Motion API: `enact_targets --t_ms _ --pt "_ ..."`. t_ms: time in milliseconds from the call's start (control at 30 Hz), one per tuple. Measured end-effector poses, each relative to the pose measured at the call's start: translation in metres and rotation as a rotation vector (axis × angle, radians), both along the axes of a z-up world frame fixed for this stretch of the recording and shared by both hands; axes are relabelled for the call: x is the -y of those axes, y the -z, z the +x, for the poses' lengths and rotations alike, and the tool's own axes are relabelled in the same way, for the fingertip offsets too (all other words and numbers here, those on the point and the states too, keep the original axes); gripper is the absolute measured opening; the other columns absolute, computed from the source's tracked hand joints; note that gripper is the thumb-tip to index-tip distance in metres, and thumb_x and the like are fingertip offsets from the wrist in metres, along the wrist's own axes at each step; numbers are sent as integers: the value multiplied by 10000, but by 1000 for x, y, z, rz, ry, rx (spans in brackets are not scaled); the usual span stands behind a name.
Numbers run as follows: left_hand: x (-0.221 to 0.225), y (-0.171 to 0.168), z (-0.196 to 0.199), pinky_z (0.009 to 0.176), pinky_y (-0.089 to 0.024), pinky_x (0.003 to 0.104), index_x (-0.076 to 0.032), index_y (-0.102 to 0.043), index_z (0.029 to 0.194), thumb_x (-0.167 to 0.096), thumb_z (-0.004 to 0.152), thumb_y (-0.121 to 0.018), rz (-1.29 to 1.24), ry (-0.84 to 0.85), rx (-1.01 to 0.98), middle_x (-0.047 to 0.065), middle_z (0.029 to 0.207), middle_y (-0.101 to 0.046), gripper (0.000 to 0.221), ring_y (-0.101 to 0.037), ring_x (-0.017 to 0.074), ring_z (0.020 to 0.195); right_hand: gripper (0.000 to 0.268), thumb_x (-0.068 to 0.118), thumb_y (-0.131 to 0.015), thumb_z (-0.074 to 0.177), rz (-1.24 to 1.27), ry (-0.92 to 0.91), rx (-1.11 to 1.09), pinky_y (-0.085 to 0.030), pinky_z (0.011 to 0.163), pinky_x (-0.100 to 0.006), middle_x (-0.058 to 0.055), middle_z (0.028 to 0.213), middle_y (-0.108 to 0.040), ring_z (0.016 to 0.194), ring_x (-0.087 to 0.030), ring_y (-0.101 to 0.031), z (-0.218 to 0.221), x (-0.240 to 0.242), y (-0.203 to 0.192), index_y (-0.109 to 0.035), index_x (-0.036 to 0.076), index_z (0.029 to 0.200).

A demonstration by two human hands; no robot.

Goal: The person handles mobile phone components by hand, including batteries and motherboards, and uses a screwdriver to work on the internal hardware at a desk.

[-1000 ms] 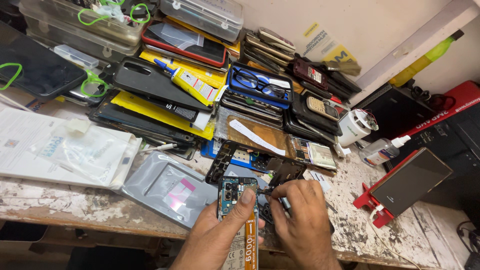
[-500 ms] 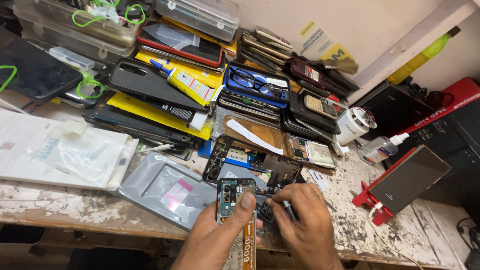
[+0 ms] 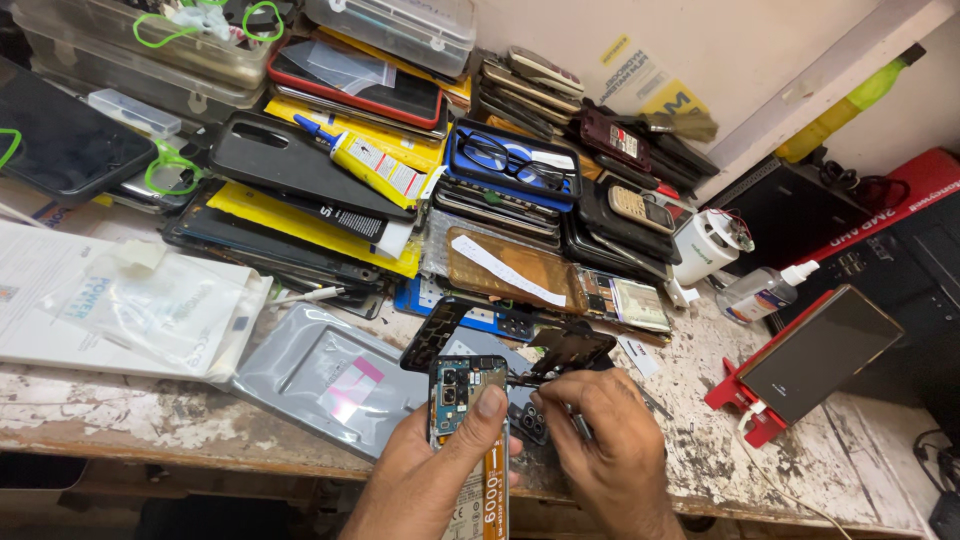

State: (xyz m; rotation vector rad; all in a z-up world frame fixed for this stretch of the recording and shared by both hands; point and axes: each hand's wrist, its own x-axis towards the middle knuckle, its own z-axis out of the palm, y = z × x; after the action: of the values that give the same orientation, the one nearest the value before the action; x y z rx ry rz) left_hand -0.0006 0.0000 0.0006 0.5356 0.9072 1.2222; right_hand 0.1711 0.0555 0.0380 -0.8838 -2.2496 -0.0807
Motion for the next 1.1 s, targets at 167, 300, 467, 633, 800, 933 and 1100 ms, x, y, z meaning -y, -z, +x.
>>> enact_targets --t_ms 167,300,467,633,800,933,1100 --pt "-1 -2 -2 721 -644 344 -54 -726 1208 -680 769 -654 -52 30 -29 102 886 -740 769 -745 159 835 171 33 -808 793 -84 38 0 -575 693 -310 -47 901 -728 829 -186 -708 1 -3 -3 -728 68 940" --pt "-1 -4 -2 698 -638 343 -39 -733 1166 -687 774 -650 -68 35 -37 119 846 -739 761 -741 175 773 167 60 -823 780 -51 41 28 -566 697 -314 -40 888 -719 825 -183 -691 1 -5 -6 -739 79 923" --pt "0 -4 -3 677 -633 344 -46 -733 1206 -683 769 -666 -38 21 5 118 836 -732 775 -729 169 743 189 64 -824 767 -83 37 78 -561 695 -326 -37 884 -708 831 -192 -685 1 -4 -10 -739 85 935" --pt "0 -4 -5 657 -633 347 -65 -723 1205 -683 759 -665 -97 24 3 111 820 -731 765 -733 177 725 207 47 -810 789 -56 -23 103 -549 697 -334 -39 901 -699 837 -197 -672 2 -5 -11 -725 80 974" --pt "1 -4 -6 646 -632 354 -69 -718 1202 -670 754 -682 -92 10 40 116 812 -722 751 -729 177 712 230 28 -808 790 9 -74 115 -538 660 -325 -35 915 -690 809 -194 -650 2 -7 -12 -730 88 997" --pt "2 -5 -8 634 -621 346 -80 -721 1200 -674 754 -673 -85 22 30 118 806 -728 744 -726 183 682 262 18 -807 777 62 -95 144 -537 640 -324 -36 924 -685 800 -196 -642 4 -8 -12 -738 98 1016" --pt "2 -8 -9 636 -627 351 -54 -712 1142 -677 764 -671 -114 22 31 128 803 -716 730 -727 184 693 278 27 -827 757 87 -91 147 -530 626 -328 -41 928 -688 797 -201 -638 5 -11 -8 -734 98 1010"
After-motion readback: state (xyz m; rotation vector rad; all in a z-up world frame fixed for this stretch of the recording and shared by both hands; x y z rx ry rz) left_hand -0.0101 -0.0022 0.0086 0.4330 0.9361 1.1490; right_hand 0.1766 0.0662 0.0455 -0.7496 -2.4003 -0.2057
